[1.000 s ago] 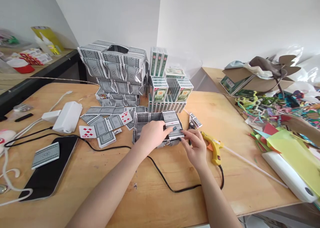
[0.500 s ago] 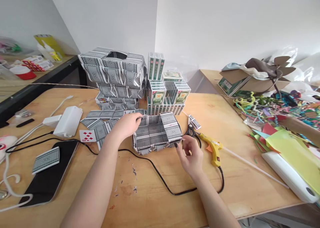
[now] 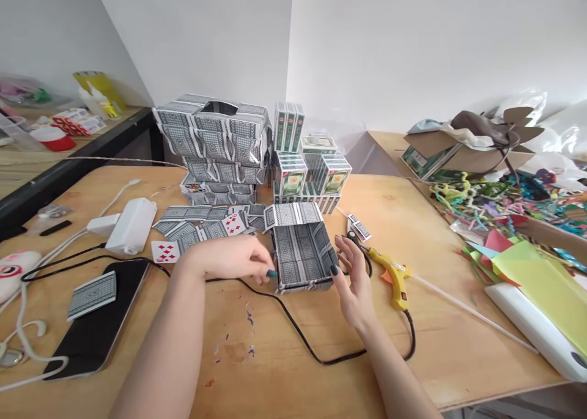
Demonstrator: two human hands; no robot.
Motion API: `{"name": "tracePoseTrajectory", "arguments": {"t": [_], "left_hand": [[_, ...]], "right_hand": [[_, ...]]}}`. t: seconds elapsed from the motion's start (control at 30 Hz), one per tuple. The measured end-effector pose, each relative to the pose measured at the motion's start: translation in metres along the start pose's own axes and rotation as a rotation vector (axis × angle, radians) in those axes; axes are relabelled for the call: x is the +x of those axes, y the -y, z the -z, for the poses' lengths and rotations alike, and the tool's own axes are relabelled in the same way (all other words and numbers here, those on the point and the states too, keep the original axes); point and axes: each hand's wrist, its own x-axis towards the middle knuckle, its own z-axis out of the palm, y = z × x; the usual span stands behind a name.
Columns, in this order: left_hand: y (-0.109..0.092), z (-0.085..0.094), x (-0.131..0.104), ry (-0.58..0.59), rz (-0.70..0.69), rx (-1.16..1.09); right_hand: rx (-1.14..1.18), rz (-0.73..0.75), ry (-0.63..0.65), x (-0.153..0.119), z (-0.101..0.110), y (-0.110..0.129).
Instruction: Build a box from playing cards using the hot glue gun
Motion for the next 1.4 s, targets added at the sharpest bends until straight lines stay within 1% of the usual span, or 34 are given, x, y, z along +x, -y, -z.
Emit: {"name": "tracePoseTrajectory", "arguments": {"t": [0.03, 0.07, 0.13, 0.17, 0.2, 0.23, 0.27, 0.33, 0.4, 0.47, 0.57, 0.7, 0.77, 0.87, 0.97, 1.0, 1.03, 1.07, 1.13, 1.2, 1.27, 1.33, 1.4], "left_hand": [[0.000, 0.001, 0.004, -0.125, -0.033, 0.053], [0.001, 0.002, 0.008, -0.290, -0.048, 0.125], [0.006, 0.004, 0.018, -0.636, -0.020, 0.291], [0.009, 0.004, 0.023, -0.763, -0.011, 0.366], [0.012, 0.004, 0.027, -0.853, -0.023, 0.416], [0.015, 0.003, 0.031, -0.903, -0.052, 0.441], [0.018, 0.002, 0.035, -0.913, -0.089, 0.446], [0.023, -0.002, 0.041, -0.863, -0.146, 0.427], [0.028, -0.005, 0.045, -0.778, -0.159, 0.408], [0.030, -0.008, 0.048, -0.725, -0.143, 0.391], [0.032, -0.007, 0.048, -0.737, -0.118, 0.367], [0.032, 0.001, 0.038, -0.792, -0.072, 0.353], [0.032, 0.006, 0.031, -0.783, -0.057, 0.333], [0.033, 0.009, 0.024, -0.731, -0.048, 0.296], [0.035, 0.009, 0.024, -0.728, -0.039, 0.274], [0.036, 0.008, 0.025, -0.729, -0.041, 0.275], [0.037, 0.008, 0.027, -0.730, -0.047, 0.281], [0.037, 0.007, 0.029, -0.734, -0.056, 0.289], [0.037, 0.008, 0.030, -0.742, -0.083, 0.295], [0.036, 0.011, 0.025, -0.712, -0.099, 0.266], [0.035, 0.014, 0.016, -0.633, -0.097, 0.221], [0.034, 0.017, 0.004, -0.551, -0.079, 0.183], [0.031, 0.018, -0.006, -0.473, -0.054, 0.167]], "right_hand": [[-0.077, 0.036, -0.014, 0.000, 0.000, 0.000], [-0.167, 0.090, -0.033, -0.001, 0.000, 0.001], [-0.339, 0.244, -0.065, -0.003, -0.003, 0.005], [-0.396, 0.332, -0.060, -0.006, -0.005, 0.008], [-0.428, 0.414, -0.041, -0.008, -0.007, 0.011], [-0.441, 0.481, -0.015, -0.010, -0.010, 0.014], [-0.445, 0.526, 0.015, -0.013, -0.013, 0.017], [-0.462, 0.560, 0.052, -0.016, -0.019, 0.023], [-0.491, 0.552, 0.051, -0.017, -0.024, 0.027], [-0.498, 0.537, 0.046, -0.017, -0.025, 0.027], [-0.453, 0.493, 0.049, -0.014, -0.019, 0.023], [-0.399, 0.435, 0.041, -0.006, -0.003, 0.011], [-0.390, 0.421, -0.013, -0.001, 0.004, 0.006], [-0.408, 0.359, -0.159, 0.005, 0.009, 0.001], [-0.462, 0.217, -0.370, 0.006, 0.007, -0.001], [-0.468, 0.160, -0.427, 0.005, 0.005, -0.001], [-0.457, 0.097, -0.454, 0.004, 0.004, -0.002], [-0.428, 0.033, -0.450, 0.003, 0.002, -0.002], [-0.335, -0.080, -0.374, 0.002, 0.000, -0.002], [-0.240, -0.151, -0.305, 0.001, -0.001, -0.002], [-0.161, -0.172, -0.284, 0.001, -0.001, -0.003], [-0.074, -0.159, -0.246, 0.002, -0.001, -0.005], [-0.019, -0.121, -0.145, 0.002, -0.001, -0.007]]}}
